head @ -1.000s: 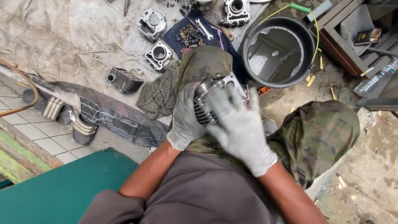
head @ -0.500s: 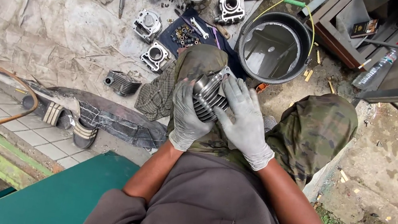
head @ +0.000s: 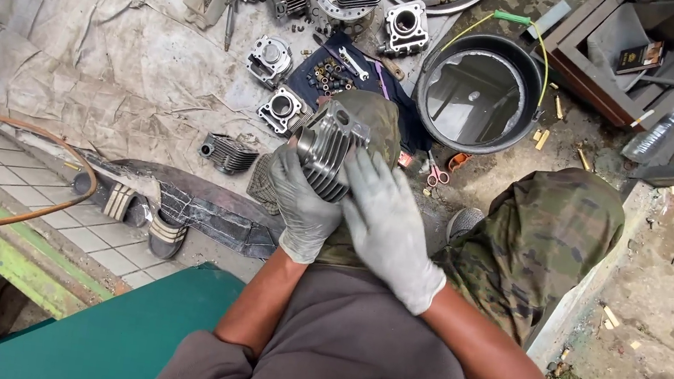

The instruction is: The person sits on the ground and scrubs a metal engine cylinder head with a small brush, cleaning the exterior fins and the inner bore. They rotate the part to access different sides and continue scrubbing the interior surface.

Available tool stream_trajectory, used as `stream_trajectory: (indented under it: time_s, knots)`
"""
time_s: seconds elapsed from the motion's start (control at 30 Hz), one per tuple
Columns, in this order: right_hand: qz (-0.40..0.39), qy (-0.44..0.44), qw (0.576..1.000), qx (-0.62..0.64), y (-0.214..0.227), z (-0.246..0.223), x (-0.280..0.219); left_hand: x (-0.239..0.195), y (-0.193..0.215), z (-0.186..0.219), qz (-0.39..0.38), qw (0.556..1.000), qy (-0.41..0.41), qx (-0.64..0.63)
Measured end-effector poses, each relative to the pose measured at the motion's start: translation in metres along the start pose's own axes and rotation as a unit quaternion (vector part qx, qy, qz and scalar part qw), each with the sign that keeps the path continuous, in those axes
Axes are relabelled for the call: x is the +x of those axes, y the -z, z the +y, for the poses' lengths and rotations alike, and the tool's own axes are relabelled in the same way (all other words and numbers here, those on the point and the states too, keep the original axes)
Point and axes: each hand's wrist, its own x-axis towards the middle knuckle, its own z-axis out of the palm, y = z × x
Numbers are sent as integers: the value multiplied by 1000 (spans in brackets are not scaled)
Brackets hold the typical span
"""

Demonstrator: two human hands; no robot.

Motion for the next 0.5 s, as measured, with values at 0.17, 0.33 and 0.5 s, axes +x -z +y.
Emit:
stream_trajectory:
  time_s: [0.17, 0.33, 0.5]
  knots:
    - [-29, -30, 999, 1, -23, 21, -13, -33, -11, -13, 15, 995, -88, 54]
    - [-23, -46, 984, 172, -39, 56, -19, -35, -16, -10, 42, 974, -213, 70]
    - [-48, -71, 944, 318, -43, 72, -31, -47, -5, -8, -50, 950, -289, 109]
